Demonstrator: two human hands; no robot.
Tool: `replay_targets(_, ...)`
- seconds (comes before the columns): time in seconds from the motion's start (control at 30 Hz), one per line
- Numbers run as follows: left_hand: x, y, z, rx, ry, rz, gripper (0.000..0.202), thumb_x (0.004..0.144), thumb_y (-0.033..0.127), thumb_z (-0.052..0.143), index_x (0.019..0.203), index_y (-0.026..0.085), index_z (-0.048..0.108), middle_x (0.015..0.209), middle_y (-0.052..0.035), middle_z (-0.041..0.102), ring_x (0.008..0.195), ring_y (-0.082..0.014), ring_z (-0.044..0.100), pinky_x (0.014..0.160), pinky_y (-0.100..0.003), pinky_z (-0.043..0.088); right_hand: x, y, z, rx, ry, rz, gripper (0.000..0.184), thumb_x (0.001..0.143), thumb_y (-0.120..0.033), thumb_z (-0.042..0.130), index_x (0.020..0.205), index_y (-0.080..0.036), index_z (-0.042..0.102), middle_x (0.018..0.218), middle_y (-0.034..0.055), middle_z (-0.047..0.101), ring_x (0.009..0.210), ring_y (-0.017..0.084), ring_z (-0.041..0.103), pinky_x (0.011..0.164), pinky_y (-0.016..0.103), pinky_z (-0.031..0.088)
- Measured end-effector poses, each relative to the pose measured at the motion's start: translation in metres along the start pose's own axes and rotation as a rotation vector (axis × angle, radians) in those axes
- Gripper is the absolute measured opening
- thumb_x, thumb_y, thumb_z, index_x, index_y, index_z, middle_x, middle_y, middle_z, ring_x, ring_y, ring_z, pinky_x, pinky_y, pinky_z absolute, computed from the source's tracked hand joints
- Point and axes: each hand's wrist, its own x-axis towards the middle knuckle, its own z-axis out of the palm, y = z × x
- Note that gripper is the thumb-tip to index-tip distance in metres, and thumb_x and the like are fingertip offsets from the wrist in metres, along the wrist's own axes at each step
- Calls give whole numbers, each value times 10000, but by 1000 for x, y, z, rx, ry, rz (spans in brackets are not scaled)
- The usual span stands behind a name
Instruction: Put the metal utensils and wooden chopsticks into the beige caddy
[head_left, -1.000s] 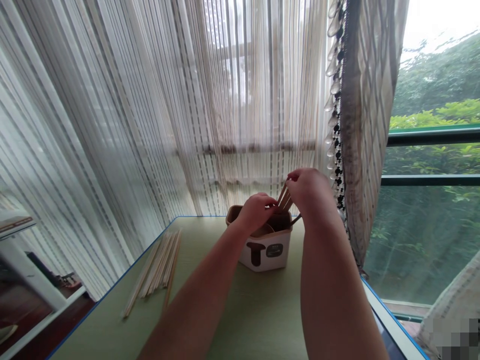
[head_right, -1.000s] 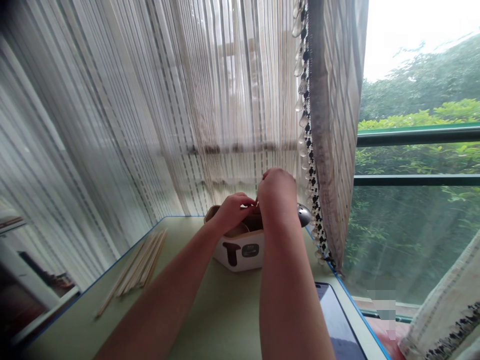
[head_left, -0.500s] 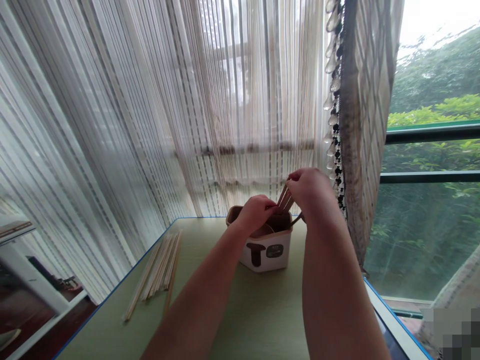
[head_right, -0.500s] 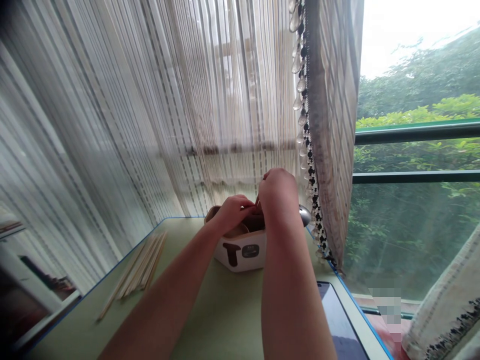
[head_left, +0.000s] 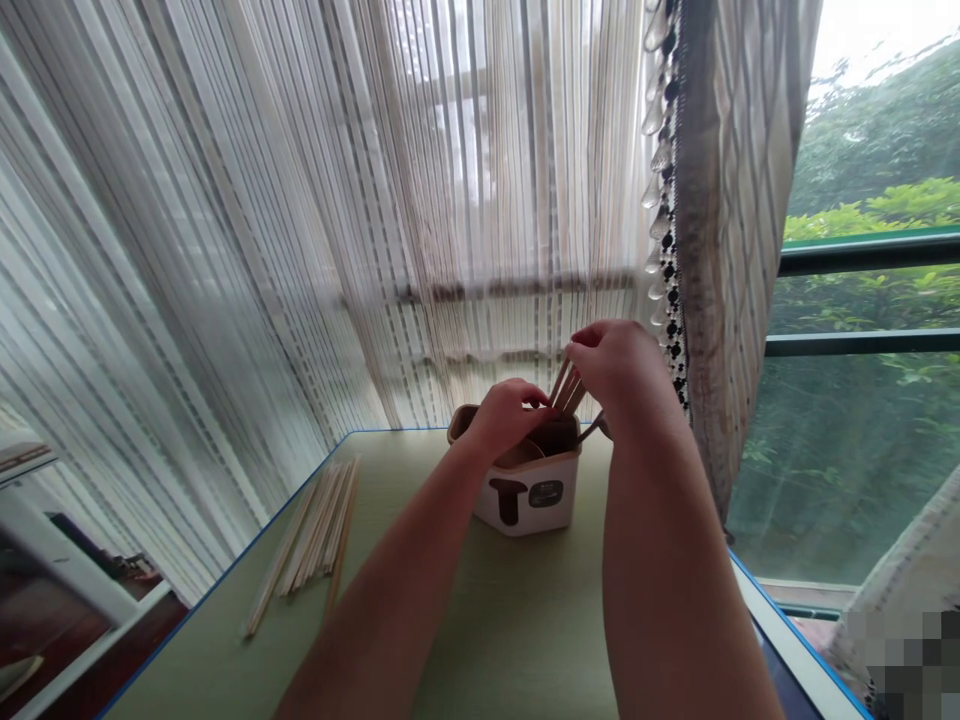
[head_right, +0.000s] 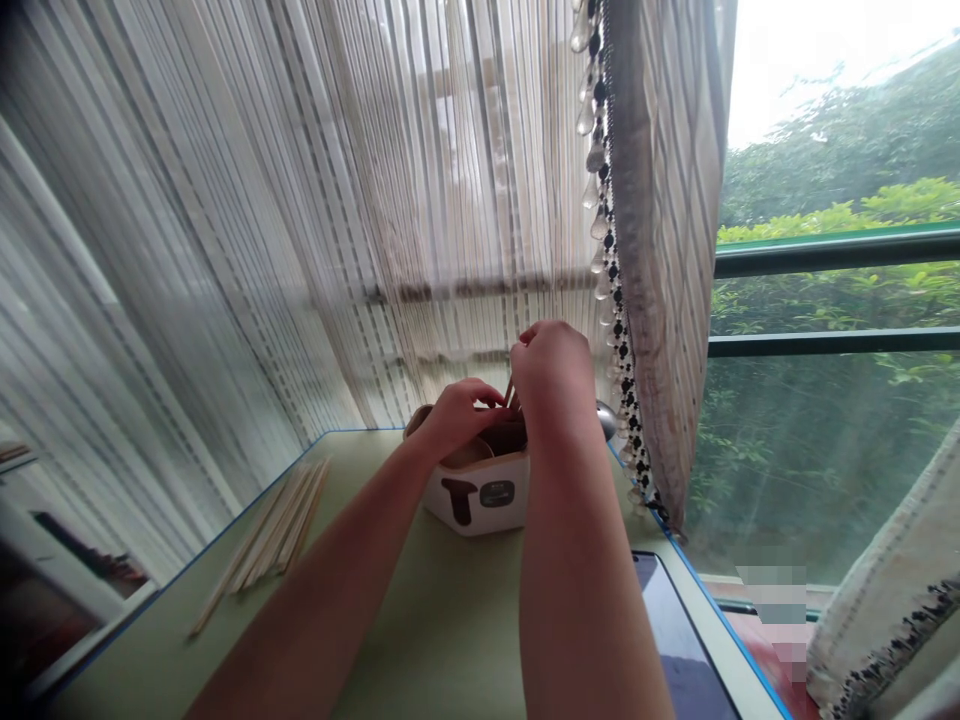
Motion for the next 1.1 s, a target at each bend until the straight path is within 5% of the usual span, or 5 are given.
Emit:
replay_targets(0.23, 3, 7, -23, -158, 210, -79, 285, 755, 344, 597, 977, 177, 662, 771, -31, 656, 702, -118, 586, 692, -255, 466, -6, -6, -9, 155, -35, -32, 244, 720, -336, 568, 817, -147, 690, 671, 56, 645, 617, 164, 582, 557, 258, 425)
replay_targets(0.57, -32, 32, -120, -234, 848, -212, 319, 766, 383, 529, 993, 187, 636, 789, -17, 645, 699, -100, 591, 621, -214, 482, -18, -30, 17, 508, -260, -168, 330, 755, -426, 547, 910, -159, 664, 757, 57, 659, 621, 128, 591, 567, 249, 466)
replay_targets(0.73, -87, -26, -140, 73, 861, -346, 314, 765, 374, 522, 963, 176, 665, 748, -20, 639, 677, -113, 581, 654, -237, 469, -40, -57, 64, 610, -421, -341, 323, 781, -403, 538, 986, -169, 624, 824, 55, 660, 689, 125, 613, 606, 243, 485)
replay_targets(0.9, -158, -100, -141, 154, 809, -715, 337, 764, 351, 515, 989, 156, 672, 751, -44, 660, 704, -146, 597, 697, -271, 462, -99, -82, 127, 612, -678, -423, 260, 822, -315, 492, 1016, -178, 597, 812, 38, 661, 609, 99, 605, 588, 229, 484)
replay_targets(1.1, -199, -126, -127, 263, 675, -836, 328, 789, 344, 513, 1025, 168, 656, 805, -67, 675, 730, -168, 610, 716, -283, 460, -176, -59, 191, 323, -744, -721, 290, 814, -171, 446, 1049, -192, 615, 1024, 87, 631, 858, 167, 601, 776, 283, 457)
